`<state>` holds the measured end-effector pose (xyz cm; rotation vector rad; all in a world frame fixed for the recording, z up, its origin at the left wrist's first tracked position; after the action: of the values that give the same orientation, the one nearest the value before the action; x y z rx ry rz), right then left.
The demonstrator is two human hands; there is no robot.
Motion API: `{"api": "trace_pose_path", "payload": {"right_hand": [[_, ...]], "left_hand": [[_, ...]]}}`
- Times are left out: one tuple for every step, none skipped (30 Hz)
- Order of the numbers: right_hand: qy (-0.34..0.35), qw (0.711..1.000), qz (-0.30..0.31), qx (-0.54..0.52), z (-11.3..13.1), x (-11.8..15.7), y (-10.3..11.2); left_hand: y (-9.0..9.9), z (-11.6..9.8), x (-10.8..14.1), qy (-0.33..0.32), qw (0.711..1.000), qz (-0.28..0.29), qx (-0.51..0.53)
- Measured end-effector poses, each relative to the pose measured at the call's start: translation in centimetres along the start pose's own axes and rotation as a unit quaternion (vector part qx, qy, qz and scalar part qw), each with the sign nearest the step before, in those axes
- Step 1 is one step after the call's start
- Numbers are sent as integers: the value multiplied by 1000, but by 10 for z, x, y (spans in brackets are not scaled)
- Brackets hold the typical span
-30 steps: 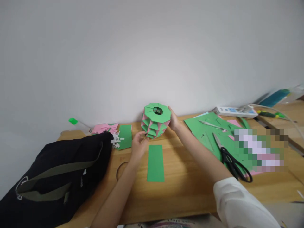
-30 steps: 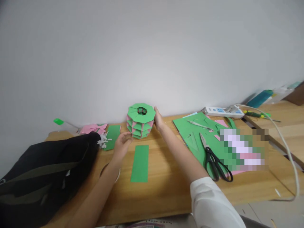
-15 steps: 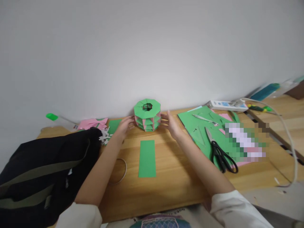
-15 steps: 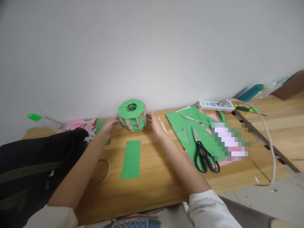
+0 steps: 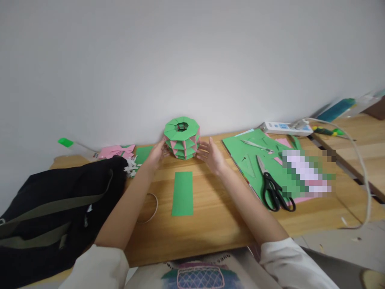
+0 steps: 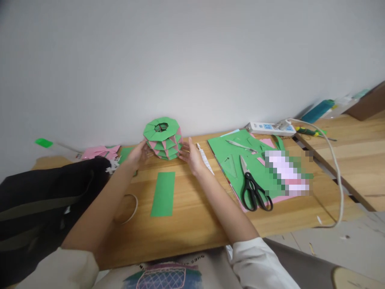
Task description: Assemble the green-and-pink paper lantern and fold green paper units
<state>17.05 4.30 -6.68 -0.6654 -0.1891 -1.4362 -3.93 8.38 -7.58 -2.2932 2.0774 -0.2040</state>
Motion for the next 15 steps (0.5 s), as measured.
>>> {"api": "trace_pose_path", "payload": {"right_hand": [[3, 1000, -3, 14, -2, -1, 0], [7, 999, -6, 31, -5, -2, 0], [13, 999, -10, 51, -7, -3, 1], [21, 997, -15, 74, -9, -2, 3], [31, 994, -21, 102, -12, -1, 5], [43, 990, -29, 133, -14, 2, 7], [57, 983, -36, 169, -16, 6, 10], [72, 974, -43, 209, -18, 12, 11], [90, 963, -46, 252, -21, 18, 12], [107, 948, -42, 297, -24, 25, 11], [124, 932, -42, 339, -26, 32, 9], [140, 914, -43, 378, -29, 39, 6], [154, 897, -47, 413, -32, 45, 2], [165, 879, -53, 444, -35, 49, -1], [176, 862, -60, 471, -38, 53, -5]], "left_hand": [[1, -2, -2, 1, 1000, 1, -10], [3, -3, -3, 3, 1000, -1, -25], [5, -3, -3, 5, 999, -3, -41], [7, -3, -2, 2, 998, -7, -58], [10, -3, 0, -4, 997, -9, -77], [13, -2, 3, -11, 995, -10, -99], [16, -1, 9, -21, 992, -7, -124], [19, 0, 16, -32, 988, 0, -152], [21, 1, 24, -46, 982, 13, -183], [22, 2, 34, -62, 974, 35, -214], [22, 3, 45, -82, 964, 64, -244], [22, 4, 56, -107, 951, 94, -273], [20, 4, 67, -135, 937, 124, -299], [18, 4, 77, -163, 921, 147, -322], [15, 4, 85, -191, 905, 166, -344]]}}
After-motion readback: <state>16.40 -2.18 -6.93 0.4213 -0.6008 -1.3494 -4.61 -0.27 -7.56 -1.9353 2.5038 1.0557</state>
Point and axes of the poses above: each hand's wrist, its own x-axis away from the middle knuckle, its own y-axis out of the back of the hand, z = x × y, the point moved 3 cm from there along -x, towards the middle knuckle, and after that the axes turned 14 degrees about -y, right-handed, at the moved point
